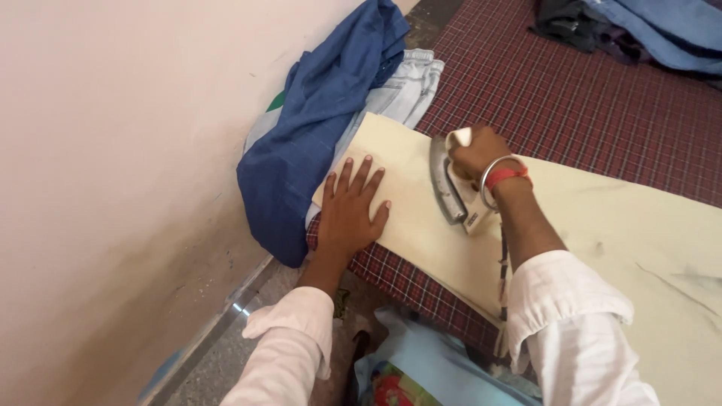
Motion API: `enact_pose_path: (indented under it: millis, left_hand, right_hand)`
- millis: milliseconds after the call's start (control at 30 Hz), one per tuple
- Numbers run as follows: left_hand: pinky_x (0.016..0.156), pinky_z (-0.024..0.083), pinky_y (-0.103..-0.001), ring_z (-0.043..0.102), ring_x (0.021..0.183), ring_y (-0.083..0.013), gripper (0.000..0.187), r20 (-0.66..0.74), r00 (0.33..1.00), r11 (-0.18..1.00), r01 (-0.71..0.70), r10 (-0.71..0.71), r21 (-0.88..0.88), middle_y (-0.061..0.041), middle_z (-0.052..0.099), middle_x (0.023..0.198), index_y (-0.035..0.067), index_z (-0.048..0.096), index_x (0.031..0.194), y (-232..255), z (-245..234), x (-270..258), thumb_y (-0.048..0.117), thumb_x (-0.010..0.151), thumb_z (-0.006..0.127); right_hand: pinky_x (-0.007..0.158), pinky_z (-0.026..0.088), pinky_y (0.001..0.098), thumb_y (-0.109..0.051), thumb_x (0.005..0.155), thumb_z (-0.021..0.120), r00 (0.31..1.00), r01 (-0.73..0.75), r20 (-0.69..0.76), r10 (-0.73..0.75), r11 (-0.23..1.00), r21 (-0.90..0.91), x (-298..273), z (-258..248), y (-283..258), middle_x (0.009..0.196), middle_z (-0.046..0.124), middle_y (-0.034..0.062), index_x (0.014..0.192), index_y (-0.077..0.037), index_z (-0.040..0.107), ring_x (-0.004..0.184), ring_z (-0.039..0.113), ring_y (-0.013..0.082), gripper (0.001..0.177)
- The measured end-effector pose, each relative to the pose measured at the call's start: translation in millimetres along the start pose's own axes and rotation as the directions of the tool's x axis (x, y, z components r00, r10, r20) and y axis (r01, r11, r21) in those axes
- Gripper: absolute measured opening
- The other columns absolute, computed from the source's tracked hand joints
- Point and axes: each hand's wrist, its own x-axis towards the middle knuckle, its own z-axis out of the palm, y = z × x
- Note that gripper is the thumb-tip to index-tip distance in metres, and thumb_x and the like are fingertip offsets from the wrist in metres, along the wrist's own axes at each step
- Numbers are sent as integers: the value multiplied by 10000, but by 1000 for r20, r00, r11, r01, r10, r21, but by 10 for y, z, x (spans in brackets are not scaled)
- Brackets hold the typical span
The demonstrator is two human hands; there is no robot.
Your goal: The person irons a pair of light-colored trousers laid out on a checkered ironing board. They use a white electric iron to smooth the fabric, moving it back and forth across the legs and waist area while holding the garment steady with their left hand.
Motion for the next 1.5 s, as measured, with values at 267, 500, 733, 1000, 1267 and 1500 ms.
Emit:
enact_pose_path:
  millis: [267,500,733,1000,1267,1500]
  left_hand:
    - [1218,227,-578,341,1506,-385,575,-61,998,1000,-20,18,-21,-127,456,1595,140,596,1448,-9,34,-22,401,935,580]
    - [1208,213,-580,335,1504,-395,578,-51,998,1000,-27,26,-15,-146,455,1594,123,591,1449,-26,39,-24,398,942,574]
    - [1232,209,-575,329,1519,-390,576,-32,999,1000,-21,21,-20,-150,452,1598,113,585,1458,-11,6,-18,392,955,554]
    - [1235,181,-576,296,1531,-381,601,12,1000,1000,7,-7,-26,-145,420,1615,112,569,1475,-3,-18,13,410,955,546]
    - [1219,223,-575,349,1510,-384,582,-6,1000,998,19,-19,-59,-134,456,1604,117,591,1451,0,-32,8,388,937,579]
    - [1206,244,-580,385,1480,-394,566,-68,998,997,3,-8,-75,-143,494,1572,112,623,1412,1,-11,-1,378,912,607]
  right_hand:
    - [563,573,431,-307,875,623,998,57,25,-55,997,-61,-433,104,84,915,741,227,1159,5,672,644,729,324,424]
    - [512,539,413,-356,897,625,996,73,57,-70,996,-49,-646,86,16,793,738,190,1107,-8,699,548,691,281,413]
    - [480,497,398,-361,900,636,994,64,87,-65,998,19,-442,75,-142,726,701,152,1002,16,700,522,635,232,396]
    - [487,480,390,-328,915,631,990,96,104,-99,995,38,-7,157,-350,702,683,156,942,27,713,519,617,234,365]
    - [500,528,419,-265,893,647,987,157,38,-157,988,4,193,239,-307,779,699,183,1014,52,670,552,671,268,341]
    - [516,541,428,-260,871,655,984,173,54,-171,984,-47,-14,299,-264,803,724,209,1077,19,674,571,698,295,347]
